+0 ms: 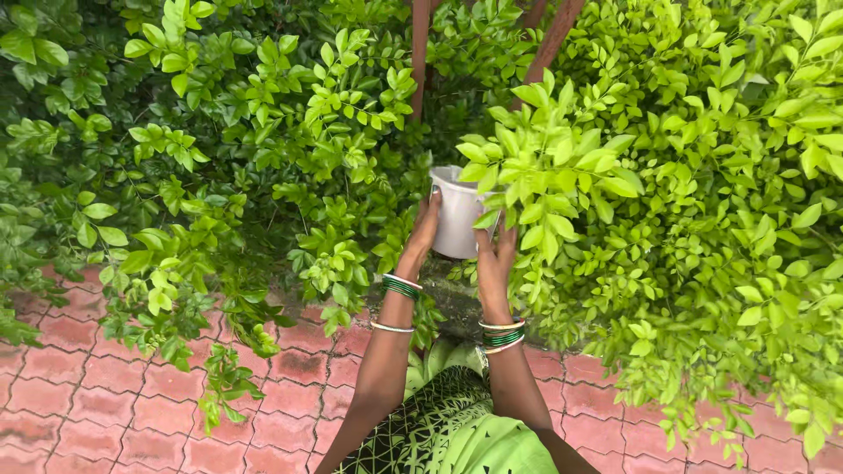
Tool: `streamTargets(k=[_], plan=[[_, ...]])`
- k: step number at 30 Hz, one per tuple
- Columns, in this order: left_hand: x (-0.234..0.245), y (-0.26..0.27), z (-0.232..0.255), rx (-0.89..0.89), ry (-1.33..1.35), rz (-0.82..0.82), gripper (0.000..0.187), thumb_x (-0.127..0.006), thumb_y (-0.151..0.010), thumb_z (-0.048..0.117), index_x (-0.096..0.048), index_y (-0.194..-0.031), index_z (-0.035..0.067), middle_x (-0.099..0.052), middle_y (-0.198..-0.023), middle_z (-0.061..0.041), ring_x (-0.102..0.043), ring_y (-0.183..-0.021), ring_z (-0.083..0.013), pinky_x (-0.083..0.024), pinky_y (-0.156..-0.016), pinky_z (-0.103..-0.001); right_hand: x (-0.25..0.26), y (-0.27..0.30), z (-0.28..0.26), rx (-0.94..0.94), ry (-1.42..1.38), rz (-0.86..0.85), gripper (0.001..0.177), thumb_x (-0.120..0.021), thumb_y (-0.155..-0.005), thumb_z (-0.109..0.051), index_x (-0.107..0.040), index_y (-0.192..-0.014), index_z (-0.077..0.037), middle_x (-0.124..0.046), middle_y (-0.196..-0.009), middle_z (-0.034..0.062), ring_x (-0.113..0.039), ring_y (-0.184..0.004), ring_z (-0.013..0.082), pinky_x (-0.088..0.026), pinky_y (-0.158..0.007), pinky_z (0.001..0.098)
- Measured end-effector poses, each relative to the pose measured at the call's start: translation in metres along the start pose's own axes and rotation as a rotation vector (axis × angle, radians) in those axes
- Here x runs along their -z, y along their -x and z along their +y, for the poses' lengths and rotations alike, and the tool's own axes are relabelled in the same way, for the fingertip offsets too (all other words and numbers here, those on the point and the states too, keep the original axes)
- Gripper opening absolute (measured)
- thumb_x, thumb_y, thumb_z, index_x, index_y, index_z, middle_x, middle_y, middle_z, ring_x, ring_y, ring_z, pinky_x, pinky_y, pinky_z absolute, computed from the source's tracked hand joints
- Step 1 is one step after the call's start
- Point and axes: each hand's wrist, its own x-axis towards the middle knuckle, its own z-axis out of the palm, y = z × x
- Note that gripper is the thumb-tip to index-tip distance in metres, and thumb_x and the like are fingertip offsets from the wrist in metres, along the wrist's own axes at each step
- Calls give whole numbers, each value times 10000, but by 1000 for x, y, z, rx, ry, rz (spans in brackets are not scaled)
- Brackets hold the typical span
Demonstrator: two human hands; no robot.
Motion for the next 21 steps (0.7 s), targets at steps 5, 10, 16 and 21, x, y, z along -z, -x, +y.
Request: streamTargets(k=[5,10,16,21], plan=[[57,-1,26,61,-5,-31,1009,-368,-938,739,-223,-1595,-14,-270,-1664,-225,-248,-1552,-323,-207,-1237,-404,-50,32,-66,-71,-74,-37,588,-634,-967,-305,-501,-1482,-54,-329,-1613,155,-359,-1470,266,-376,-1135,408],[126,6,34,151,-50,55,1040,-351,-949,767,-129,-1604,-9,-137,-1691,-209,-137,-1575,-313,-154,-1248,-404,-113,47,-90,34,-128,-111,439,-655,-982,-217,-578,-1373,-32,-425,-1508,117,-485,-1368,225,-457,-1093,385],[212,7,27,54,41,160,999,-319,-935,760,-259,-1625,40,-92,-1688,-188,-79,-1558,-304,-109,-1240,-411,-185,58,-87,32,-99,-280,382,-669,-982,-219,-616,-1319,-46,-419,-1496,91,-540,-1304,203,-514,-1027,366],[288,16,24,120,148,319,953,-344,-943,717,-239,-1589,25,-301,-1643,-180,-306,-1507,-296,-244,-1209,-406,-252,68,-84,4,-112,-405,454,-682,-951,-214,-592,-1365,-51,-420,-1487,87,-528,-1314,213,-519,-1029,375]])
